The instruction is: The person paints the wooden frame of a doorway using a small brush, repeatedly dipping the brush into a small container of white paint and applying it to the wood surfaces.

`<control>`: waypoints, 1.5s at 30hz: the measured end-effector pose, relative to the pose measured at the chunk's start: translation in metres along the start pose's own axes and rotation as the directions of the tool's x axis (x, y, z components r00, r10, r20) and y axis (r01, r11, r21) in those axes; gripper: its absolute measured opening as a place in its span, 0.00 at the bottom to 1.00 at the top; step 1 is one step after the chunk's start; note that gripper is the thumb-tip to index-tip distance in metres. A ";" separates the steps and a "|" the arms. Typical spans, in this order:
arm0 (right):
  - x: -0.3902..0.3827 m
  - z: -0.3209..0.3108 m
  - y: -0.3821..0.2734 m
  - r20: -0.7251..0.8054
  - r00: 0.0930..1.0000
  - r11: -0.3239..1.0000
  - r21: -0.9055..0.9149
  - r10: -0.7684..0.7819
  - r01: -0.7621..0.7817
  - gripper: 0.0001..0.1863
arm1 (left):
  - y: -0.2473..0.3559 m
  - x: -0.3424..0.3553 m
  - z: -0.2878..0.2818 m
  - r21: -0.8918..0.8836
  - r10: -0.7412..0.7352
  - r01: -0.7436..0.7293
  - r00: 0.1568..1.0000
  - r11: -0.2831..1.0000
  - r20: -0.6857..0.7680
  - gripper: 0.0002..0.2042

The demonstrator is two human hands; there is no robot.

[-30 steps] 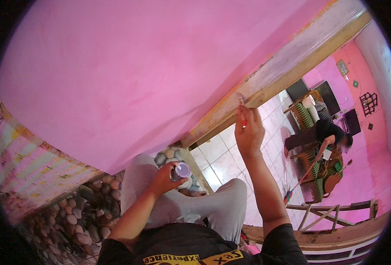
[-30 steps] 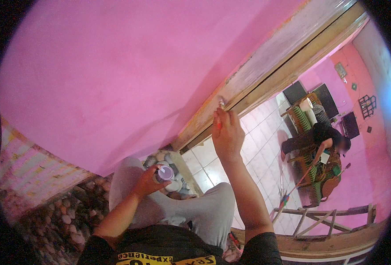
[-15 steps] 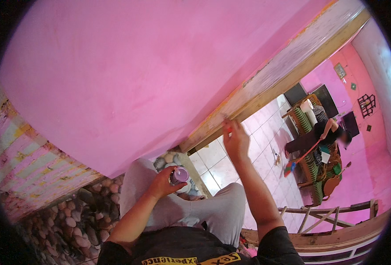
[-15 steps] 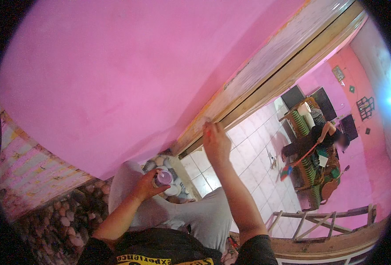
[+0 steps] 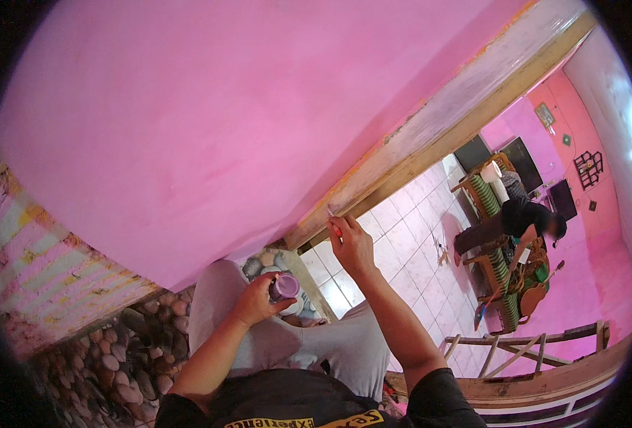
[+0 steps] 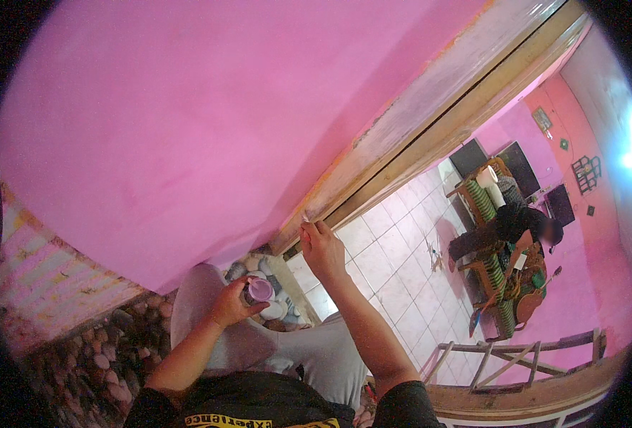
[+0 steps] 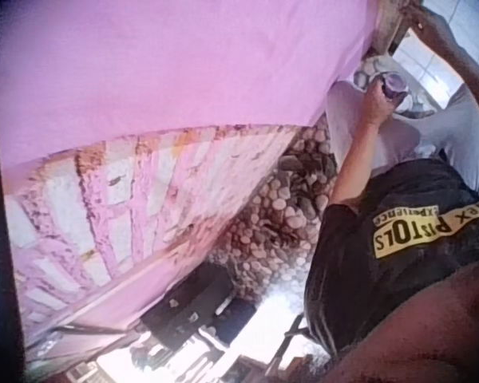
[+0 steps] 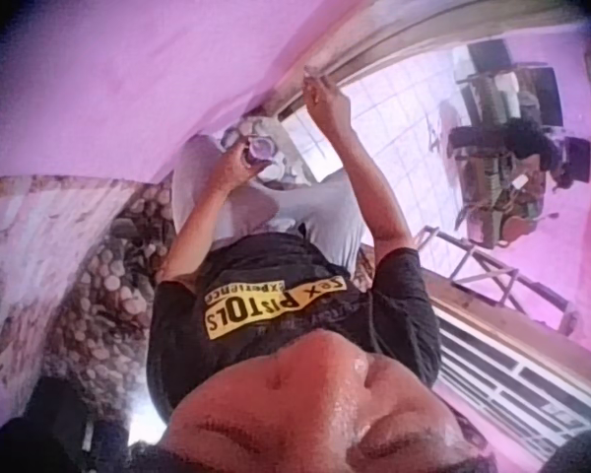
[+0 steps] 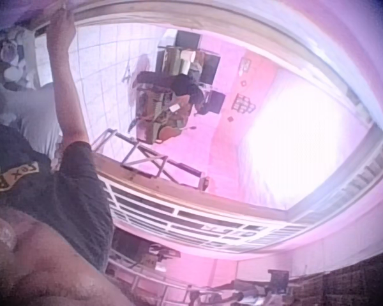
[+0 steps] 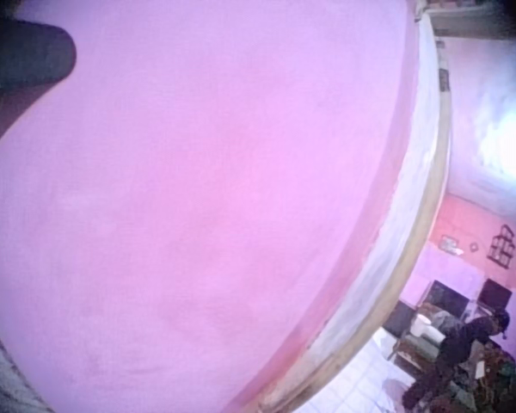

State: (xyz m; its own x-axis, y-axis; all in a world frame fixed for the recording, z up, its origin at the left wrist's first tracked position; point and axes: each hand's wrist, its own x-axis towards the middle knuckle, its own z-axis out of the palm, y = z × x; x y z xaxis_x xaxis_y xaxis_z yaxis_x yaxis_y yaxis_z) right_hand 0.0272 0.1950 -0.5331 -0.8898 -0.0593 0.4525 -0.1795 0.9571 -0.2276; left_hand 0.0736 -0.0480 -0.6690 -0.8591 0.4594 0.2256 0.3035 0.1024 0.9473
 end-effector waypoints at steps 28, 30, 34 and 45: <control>-0.018 0.032 0.018 -0.022 0.997 0.997 0.035 -0.072 0.073 0.08 | -0.007 -0.001 0.004 -0.016 0.022 -0.022 1.000 1.000 -0.001 0.34; -0.012 0.025 0.025 -0.128 0.991 1.000 -0.007 -0.026 0.026 0.08 | -0.001 -0.002 0.003 0.020 -0.005 0.005 1.000 1.000 -0.007 0.33; 0.009 -0.027 -0.002 -0.362 0.929 0.995 -0.078 -0.082 0.057 0.10 | 0.008 0.000 -0.003 0.033 -0.063 0.064 0.997 0.997 -0.039 0.33; -0.080 0.079 0.020 0.335 0.776 0.258 0.810 0.534 -0.527 0.16 | 0.016 0.033 -0.006 0.069 0.056 -0.045 0.986 0.997 -0.159 0.33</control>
State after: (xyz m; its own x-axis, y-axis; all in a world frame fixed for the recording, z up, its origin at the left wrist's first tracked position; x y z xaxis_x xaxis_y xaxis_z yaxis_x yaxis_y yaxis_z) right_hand 0.0618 0.1962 -0.6422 -0.9270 0.3702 -0.0597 0.0834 0.0482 -0.9954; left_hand 0.0478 -0.0362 -0.6446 -0.8954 0.3182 0.3115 0.3699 0.1420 0.9181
